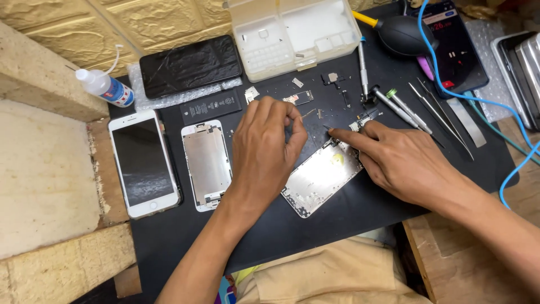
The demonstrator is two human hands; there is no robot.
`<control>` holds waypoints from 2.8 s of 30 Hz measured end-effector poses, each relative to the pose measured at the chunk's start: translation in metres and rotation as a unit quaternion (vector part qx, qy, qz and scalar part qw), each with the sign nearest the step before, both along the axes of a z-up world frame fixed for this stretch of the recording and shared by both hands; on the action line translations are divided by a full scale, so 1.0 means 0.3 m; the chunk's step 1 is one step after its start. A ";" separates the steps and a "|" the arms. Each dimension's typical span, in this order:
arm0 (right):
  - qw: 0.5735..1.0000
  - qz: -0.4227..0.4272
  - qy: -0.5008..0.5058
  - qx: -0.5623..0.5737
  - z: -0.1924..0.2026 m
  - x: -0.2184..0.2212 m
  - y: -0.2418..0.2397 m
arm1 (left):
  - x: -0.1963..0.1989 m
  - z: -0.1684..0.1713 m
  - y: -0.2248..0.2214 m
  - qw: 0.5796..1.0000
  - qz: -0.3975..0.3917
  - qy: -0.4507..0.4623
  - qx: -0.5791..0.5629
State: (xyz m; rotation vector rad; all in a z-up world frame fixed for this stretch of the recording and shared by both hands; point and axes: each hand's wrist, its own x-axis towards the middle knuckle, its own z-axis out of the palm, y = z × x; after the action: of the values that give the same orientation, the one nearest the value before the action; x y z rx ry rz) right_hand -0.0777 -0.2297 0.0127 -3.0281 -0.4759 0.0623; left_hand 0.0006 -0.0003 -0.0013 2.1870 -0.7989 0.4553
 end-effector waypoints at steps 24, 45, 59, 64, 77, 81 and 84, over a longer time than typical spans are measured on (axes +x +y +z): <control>0.978 -0.158 0.089 0.106 0.134 -0.011 -0.041 | -0.001 -0.091 -0.018 0.998 -0.005 -0.016 0.057; 0.977 -0.043 -0.206 0.030 0.003 -0.180 -0.086 | 0.030 -0.071 0.004 0.992 -0.039 -0.085 0.084; 0.962 0.167 -0.117 0.182 -0.016 0.076 0.034 | 0.008 -0.061 0.007 0.977 -0.168 0.002 0.129; 0.953 0.216 -0.115 0.179 -0.019 0.100 0.033 | 0.005 -0.049 0.009 0.980 -0.148 -0.017 0.132; 0.944 0.253 -0.167 0.133 -0.034 0.104 0.030 | 0.009 -0.043 0.011 0.982 -0.140 -0.021 0.125; 0.951 0.234 -0.134 0.152 -0.022 0.122 0.041 | 0.011 -0.049 0.011 0.978 -0.140 -0.015 0.152; 0.952 0.228 -0.114 0.172 -0.028 0.133 0.038 | 0.011 -0.055 0.012 0.978 -0.139 -0.008 0.158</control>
State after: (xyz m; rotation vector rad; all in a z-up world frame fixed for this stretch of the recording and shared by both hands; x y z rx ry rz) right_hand -0.0379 -0.2183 0.0043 -2.5382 -1.0730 -0.3148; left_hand 0.0039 0.0032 -0.0179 2.3091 -1.2355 0.2170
